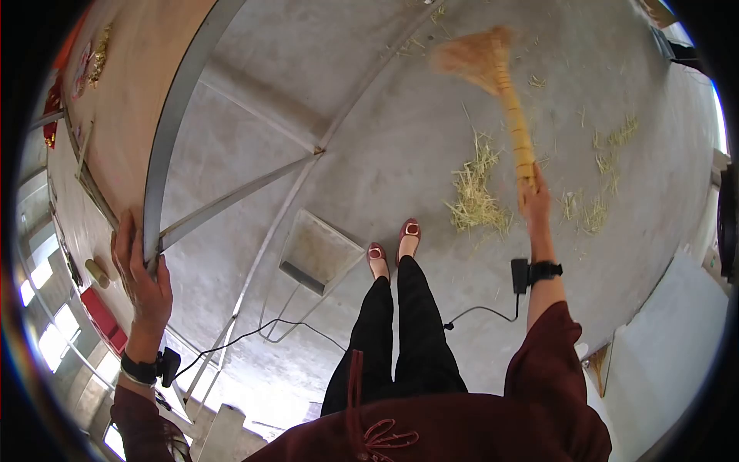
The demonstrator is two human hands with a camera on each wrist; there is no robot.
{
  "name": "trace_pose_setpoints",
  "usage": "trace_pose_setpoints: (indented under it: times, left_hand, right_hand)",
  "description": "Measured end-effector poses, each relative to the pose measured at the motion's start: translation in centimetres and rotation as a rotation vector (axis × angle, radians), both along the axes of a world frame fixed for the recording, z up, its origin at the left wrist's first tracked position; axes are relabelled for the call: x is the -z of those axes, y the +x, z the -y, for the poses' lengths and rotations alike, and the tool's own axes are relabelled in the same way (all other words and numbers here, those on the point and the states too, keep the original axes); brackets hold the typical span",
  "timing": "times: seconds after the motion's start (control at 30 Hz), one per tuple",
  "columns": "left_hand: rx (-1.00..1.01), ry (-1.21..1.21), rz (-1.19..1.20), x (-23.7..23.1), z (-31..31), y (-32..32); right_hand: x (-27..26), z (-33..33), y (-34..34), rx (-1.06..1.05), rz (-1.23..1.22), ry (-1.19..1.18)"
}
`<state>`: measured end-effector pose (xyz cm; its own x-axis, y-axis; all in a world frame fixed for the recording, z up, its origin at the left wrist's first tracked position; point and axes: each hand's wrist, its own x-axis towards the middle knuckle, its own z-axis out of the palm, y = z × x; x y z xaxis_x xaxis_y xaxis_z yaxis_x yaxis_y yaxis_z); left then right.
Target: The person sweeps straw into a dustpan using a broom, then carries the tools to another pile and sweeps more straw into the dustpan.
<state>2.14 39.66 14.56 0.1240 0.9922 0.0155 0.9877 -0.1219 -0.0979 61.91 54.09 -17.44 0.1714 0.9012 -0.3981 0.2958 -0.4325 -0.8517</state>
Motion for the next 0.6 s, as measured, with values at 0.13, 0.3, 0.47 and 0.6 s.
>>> trace_pose_setpoints:
  times: [0.13,0.3,0.47,0.6]
  left_hand:
    - [-0.007,-0.014,-0.025,0.0,0.0,0.0]
    - [-0.005,-0.019,-0.038,0.4,0.1,0.0]
    - [-0.033,-0.006,-0.004,0.5,0.5,-0.4]
    - [0.025,-0.028,-0.057,0.1,0.1,-0.3]
  right_hand:
    - [1.0,0.3,-4.1,-0.255,-0.072,-0.066]
    - [11.4,-5.8,-5.9,-0.169,-0.013,-0.064]
    - [10.6,-10.1,-3.9,-0.017,-0.064,-0.184]
    - [9.9,-12.2,-3.2,0.245,0.128,-0.047]
